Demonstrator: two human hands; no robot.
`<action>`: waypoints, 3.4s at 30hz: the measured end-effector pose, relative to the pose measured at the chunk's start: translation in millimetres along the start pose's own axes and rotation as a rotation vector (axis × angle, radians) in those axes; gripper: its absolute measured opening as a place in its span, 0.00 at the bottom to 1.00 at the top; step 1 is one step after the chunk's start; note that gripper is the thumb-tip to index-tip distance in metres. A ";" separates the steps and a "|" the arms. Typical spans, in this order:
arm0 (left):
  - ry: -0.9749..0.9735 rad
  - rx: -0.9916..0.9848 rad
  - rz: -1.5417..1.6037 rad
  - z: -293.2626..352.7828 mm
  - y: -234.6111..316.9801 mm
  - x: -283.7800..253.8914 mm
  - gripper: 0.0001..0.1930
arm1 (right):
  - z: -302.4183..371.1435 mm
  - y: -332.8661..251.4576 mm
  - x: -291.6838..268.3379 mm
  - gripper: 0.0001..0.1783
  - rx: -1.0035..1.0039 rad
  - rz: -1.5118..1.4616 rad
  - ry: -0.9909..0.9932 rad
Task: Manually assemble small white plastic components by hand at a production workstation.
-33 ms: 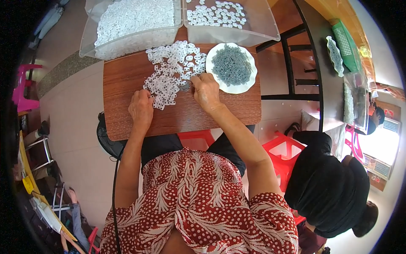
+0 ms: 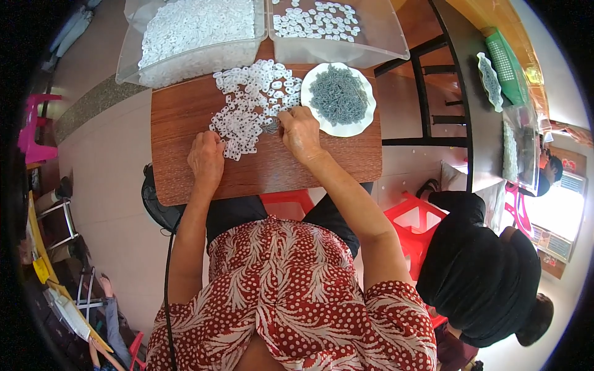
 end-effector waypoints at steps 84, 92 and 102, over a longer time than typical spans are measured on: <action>-0.155 -0.662 1.444 33.4 37.4 19.5 0.05 | 31.4 8.8 15.9 0.03 0.785 -0.890 -0.323; -0.198 -0.526 1.394 25.2 62.6 1.7 0.05 | 32.6 -36.5 -21.1 0.06 0.700 -1.099 -0.257; -0.096 -0.433 1.410 23.6 82.6 -10.2 0.05 | 40.7 -67.6 -56.4 0.05 0.638 -1.233 -0.116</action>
Point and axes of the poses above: each hand's wrist, its own z-axis away from the middle knuckle, its own x-axis out of the palm, y = z × x, the point moved 7 cm from there along -z, towards the middle knuckle, and after that the axes turned 6 degrees about x, right-handed, at the moved point
